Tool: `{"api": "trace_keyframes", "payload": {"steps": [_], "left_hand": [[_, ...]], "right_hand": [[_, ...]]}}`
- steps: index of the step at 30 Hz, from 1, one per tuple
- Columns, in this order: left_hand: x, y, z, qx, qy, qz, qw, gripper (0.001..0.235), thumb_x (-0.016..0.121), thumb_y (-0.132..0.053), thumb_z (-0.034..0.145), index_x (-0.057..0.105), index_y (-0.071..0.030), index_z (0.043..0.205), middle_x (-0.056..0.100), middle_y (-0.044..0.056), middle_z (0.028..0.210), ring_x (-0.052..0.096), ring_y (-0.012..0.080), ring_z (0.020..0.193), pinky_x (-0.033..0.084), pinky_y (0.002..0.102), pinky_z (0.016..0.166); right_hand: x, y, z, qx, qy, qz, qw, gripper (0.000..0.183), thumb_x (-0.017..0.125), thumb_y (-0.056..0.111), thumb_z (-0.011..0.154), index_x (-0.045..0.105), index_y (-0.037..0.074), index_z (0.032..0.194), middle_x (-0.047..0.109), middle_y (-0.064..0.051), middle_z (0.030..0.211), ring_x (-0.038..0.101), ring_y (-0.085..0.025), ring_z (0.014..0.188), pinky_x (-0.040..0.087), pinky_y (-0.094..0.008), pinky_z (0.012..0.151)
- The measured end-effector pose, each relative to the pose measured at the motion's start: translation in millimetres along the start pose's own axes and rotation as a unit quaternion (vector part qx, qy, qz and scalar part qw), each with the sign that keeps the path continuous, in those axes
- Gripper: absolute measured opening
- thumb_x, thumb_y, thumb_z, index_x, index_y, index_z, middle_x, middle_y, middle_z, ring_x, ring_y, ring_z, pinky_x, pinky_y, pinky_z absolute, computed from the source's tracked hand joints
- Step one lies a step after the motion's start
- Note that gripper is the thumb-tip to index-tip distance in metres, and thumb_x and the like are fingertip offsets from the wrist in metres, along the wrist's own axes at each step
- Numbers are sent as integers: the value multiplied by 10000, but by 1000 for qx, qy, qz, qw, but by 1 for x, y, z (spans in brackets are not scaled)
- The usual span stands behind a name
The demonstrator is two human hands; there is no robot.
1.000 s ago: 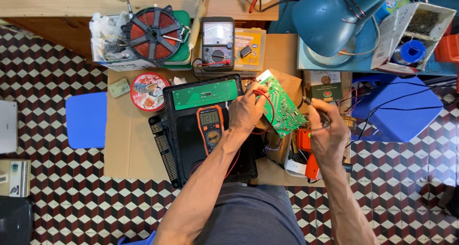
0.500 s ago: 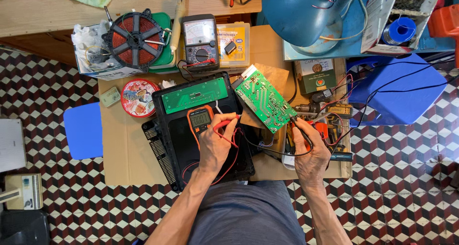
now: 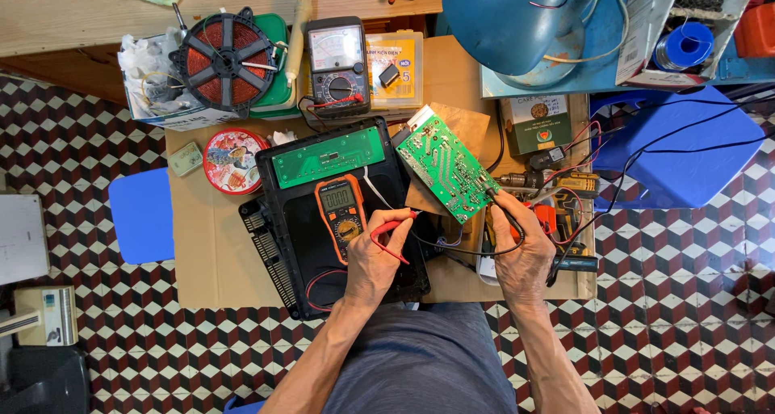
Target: The person uses a multimeter to test points on a green circuit board, then uses a heat gun to apply heat to a component on the board. The person also handles a small black electronic component and a power supply unit.
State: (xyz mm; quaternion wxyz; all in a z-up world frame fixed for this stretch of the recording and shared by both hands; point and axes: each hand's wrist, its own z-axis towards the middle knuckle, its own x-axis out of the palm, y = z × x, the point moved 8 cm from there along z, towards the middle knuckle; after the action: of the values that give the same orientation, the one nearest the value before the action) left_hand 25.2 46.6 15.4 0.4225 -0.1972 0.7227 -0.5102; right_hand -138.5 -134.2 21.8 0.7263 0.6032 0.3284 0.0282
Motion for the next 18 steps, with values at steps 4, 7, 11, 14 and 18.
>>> {"api": "trace_keyframes", "payload": {"steps": [4, 7, 11, 14, 18], "left_hand": [[1, -4, 1, 11, 0, 7, 1000, 124, 718, -149, 965, 718, -107, 1082, 705, 1, 758, 567, 60, 551, 487, 259, 509], [1, -6, 1, 20, -2, 11, 1000, 123, 722, -146, 962, 717, -109, 1080, 710, 5, 754, 585, 54, 553, 490, 257, 505], [2, -8, 1, 22, 1, 13, 1000, 134, 730, -142, 960, 720, -112, 1090, 711, 9, 751, 585, 53, 554, 492, 256, 508], [3, -12, 1, 36, 13, 2, 999, 139, 715, -142, 967, 704, -110, 1102, 734, -5, 817, 583, 42, 559, 494, 248, 500], [4, -14, 1, 33, 16, 6, 999, 141, 713, -144, 967, 705, -110, 1104, 731, -8, 825, 562, 44, 551, 487, 247, 496]], "right_hand": [[1, 0, 2, 9, 1, 11, 1000, 259, 672, 83, 1008, 702, 26, 1259, 727, -116, 1260, 694, -172, 1127, 538, -287, 989], [3, 3, 2, 4, 5, 10, 1000, 263, 669, 81, 1010, 698, 25, 1265, 726, -115, 1262, 693, -172, 1134, 535, -286, 992], [0, 7, 2, 6, -2, 11, 1000, 263, 665, 84, 1012, 700, 25, 1266, 727, -116, 1266, 692, -177, 1140, 533, -287, 998], [-7, 14, 0, -16, -13, 5, 1000, 232, 659, 90, 1039, 705, 21, 1256, 727, -119, 1275, 688, -184, 1176, 523, -301, 1044], [-19, 16, -7, -4, -40, -5, 999, 230, 653, 118, 1053, 690, 13, 1253, 724, -106, 1222, 681, -169, 1112, 531, -298, 1004]]}}
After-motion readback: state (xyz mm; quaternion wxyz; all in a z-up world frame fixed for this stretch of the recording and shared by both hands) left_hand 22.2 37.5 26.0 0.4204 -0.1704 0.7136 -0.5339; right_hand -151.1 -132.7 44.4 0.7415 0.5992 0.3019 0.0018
